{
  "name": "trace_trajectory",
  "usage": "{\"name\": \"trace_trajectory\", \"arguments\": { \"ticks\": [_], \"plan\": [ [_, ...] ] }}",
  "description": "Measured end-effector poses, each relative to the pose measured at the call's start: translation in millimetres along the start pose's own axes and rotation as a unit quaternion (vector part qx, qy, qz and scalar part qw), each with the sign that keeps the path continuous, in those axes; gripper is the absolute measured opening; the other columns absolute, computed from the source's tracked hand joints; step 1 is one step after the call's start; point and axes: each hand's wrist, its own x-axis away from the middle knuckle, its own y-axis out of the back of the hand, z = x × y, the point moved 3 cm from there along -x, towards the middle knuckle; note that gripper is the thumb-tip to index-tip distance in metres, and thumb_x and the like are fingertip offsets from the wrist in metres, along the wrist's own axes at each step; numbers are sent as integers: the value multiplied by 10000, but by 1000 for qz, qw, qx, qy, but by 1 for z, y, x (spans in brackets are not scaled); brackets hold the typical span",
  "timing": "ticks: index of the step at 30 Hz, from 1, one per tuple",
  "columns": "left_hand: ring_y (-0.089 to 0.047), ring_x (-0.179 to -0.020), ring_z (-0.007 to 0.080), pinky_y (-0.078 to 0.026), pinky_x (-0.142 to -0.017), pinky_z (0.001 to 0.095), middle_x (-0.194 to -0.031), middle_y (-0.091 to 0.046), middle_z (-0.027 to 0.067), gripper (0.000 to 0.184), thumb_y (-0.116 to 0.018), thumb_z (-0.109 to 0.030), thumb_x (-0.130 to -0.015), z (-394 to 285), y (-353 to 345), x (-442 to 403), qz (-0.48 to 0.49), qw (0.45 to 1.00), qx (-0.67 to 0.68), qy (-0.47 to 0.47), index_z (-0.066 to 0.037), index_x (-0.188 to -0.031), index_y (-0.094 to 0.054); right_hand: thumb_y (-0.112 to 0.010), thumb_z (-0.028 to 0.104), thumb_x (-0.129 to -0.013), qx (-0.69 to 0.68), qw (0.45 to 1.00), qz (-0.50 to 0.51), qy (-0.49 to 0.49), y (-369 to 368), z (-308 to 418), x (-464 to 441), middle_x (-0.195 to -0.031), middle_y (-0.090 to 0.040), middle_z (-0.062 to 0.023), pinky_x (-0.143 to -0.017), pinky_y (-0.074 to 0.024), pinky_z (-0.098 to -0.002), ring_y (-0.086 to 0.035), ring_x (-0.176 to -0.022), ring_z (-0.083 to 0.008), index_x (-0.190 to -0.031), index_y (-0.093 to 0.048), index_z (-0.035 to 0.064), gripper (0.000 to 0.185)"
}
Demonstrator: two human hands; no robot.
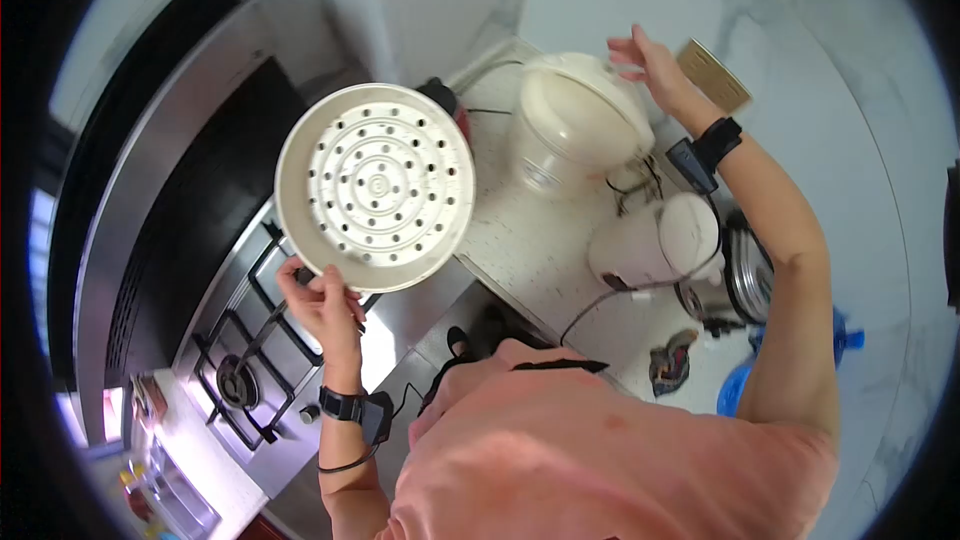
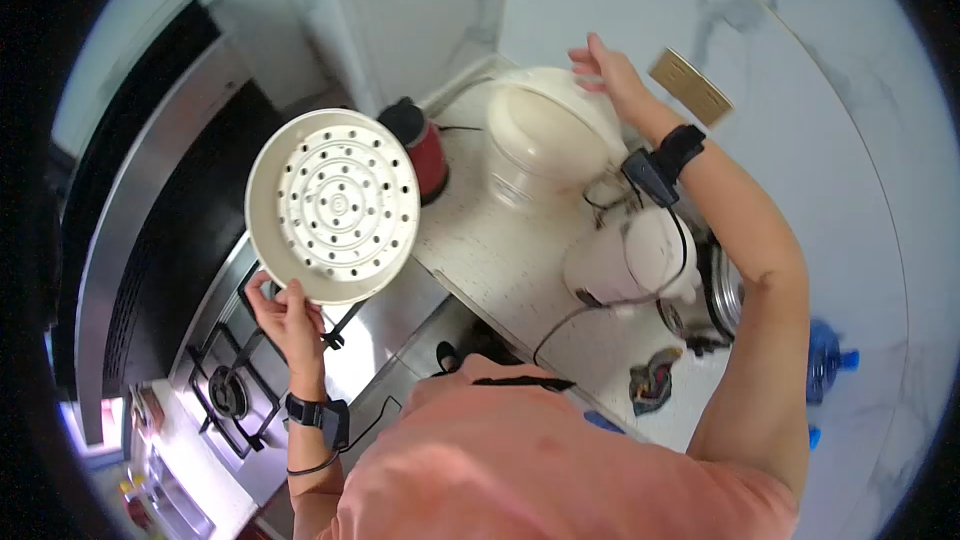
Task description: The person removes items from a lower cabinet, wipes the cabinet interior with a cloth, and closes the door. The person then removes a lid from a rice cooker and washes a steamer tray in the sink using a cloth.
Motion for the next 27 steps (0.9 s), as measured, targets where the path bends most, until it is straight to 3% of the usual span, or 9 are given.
{"name": "trace_trajectory", "arguments": {
  "ticks": [5,8,11,12,17,20,23,25,27],
  "plan": [
    [-374,-378,32,-246,-298,186,-555,-492,-11,272,-560,-71,-910,16,-30,7,2,999,-51,9,-72,-1134,-407,-280,486,-994,-88,987,31,131,53,49,98,-1007,-676,-140,-826,-492,-309,-643,-903,-211,-1129,-593,-51,636],
    [-369,-378,26,-248,-301,174,-563,-501,-9,275,-559,-44,-903,37,-44,9,77,997,8,12,-78,-1136,-416,-243,467,-1007,-178,971,34,154,91,59,162,-957,-672,-148,-776,-514,-313,-650,-839,-203,-1090,-580,-53,624],
    [-377,-388,24,-243,-300,165,-564,-500,-13,256,-558,-31,-899,54,-48,18,124,991,15,37,-87,-1107,-420,-220,508,-997,-176,974,-56,130,117,38,230,-960,-665,-198,-789,-502,-312,-647,-844,-219,-1082,-570,-85,694],
    [-382,-393,24,-242,-300,161,-569,-504,-14,251,-557,-25,-897,61,-49,20,144,988,21,46,-97,-1093,-417,-262,468,-1002,-145,979,-51,130,124,29,253,-961,-681,-140,-821,-492,-287,-645,-885,-216,-1086,-609,-50,629],
    [-380,-364,34,-245,-291,168,-544,-489,-9,234,-552,-29,-890,68,-63,43,158,982,-21,98,-113,-1065,-420,-361,452,-989,-147,979,-117,-81,123,-75,347,-906,-682,-123,-746,-512,-271,-651,-842,-186,-994,-637,-27,553],
    [-379,-341,40,-253,-290,178,-525,-490,-11,236,-547,-21,-886,69,-64,55,153,978,-42,136,-107,-1066,-422,-555,397,-913,57,964,-150,-211,99,-173,399,-1007,-667,-127,-796,-514,-306,-649,-890,-206,-1114,-619,24,429],
    [-383,-336,51,-292,-301,187,-506,-478,-16,200,-540,-19,-882,69,-51,66,132,982,-30,128,-80,-1042,-436,-740,457,-733,253,942,-106,-193,96,-318,447,-1217,-580,-202,-989,-414,-433,-536,-1141,-373,-1329,-482,79,751],
    [-388,-329,52,-289,-291,184,-508,-479,-19,208,-542,-19,-878,61,-43,83,133,981,-43,137,-80,-1042,-429,-804,500,-613,361,884,-47,-294,83,-355,469,-1333,-455,-278,-1073,-297,-468,-347,-1278,-476,-1426,-335,98,1021],
    [-391,-320,48,-276,-271,181,-510,-490,-21,200,-541,-17,-870,63,-32,107,110,985,-24,134,-88,-1011,-418,-846,508,-551,370,874,-41,-313,73,-391,487,-1430,-243,-344,-1061,-310,-461,-314,-1300,-479,-1462,-249,135,1151]
  ]
}}
